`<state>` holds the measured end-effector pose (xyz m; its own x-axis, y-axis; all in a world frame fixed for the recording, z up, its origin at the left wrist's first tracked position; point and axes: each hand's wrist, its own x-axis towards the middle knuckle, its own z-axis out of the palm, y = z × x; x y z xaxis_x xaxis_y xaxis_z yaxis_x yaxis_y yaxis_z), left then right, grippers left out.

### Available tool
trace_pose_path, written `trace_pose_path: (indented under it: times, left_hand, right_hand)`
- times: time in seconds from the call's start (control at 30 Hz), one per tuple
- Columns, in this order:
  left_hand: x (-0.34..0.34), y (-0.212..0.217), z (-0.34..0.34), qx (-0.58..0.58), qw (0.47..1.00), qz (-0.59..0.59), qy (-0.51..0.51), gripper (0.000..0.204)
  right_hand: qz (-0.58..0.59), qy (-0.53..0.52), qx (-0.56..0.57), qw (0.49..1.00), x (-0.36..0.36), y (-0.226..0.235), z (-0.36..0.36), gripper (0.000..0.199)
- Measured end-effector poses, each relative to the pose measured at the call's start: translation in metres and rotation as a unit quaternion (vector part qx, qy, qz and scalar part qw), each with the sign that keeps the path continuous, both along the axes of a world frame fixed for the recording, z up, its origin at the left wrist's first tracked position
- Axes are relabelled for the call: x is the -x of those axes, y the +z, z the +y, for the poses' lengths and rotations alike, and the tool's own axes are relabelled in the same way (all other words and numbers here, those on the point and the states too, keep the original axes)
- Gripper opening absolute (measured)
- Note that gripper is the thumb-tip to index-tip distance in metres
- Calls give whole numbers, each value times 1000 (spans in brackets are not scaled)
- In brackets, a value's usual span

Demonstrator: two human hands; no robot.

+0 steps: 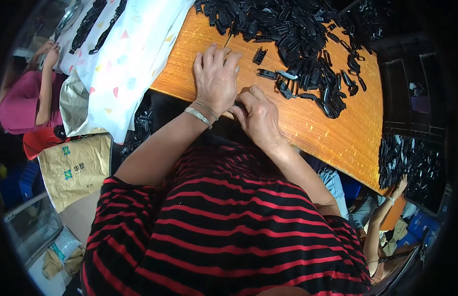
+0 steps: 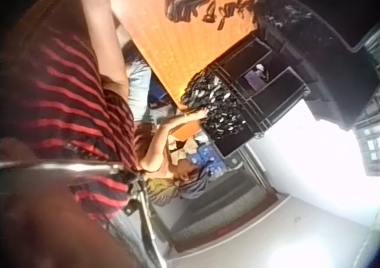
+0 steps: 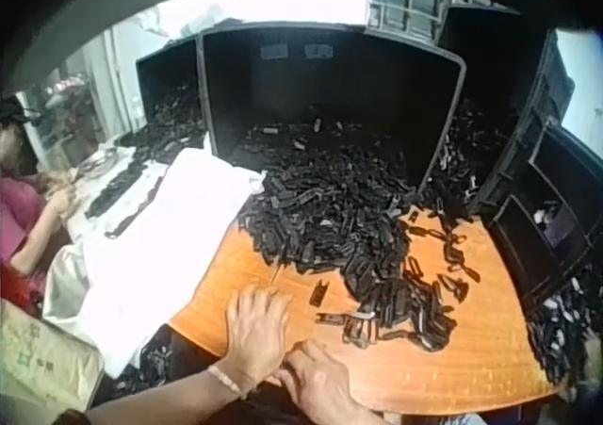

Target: Manually assembling or sorting small black plastic hardware components at a wooden workbench.

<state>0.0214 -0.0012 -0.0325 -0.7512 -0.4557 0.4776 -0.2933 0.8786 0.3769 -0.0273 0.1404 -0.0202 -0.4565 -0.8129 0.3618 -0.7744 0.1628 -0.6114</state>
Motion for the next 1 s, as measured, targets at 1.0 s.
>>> trace_pose_path:
  times: [1.0]
  left_hand:
    - [-94,47,-9,-22,992,-4,-125,5]
  right_hand:
    - [140,-122,-121,975,91,37,30,15]
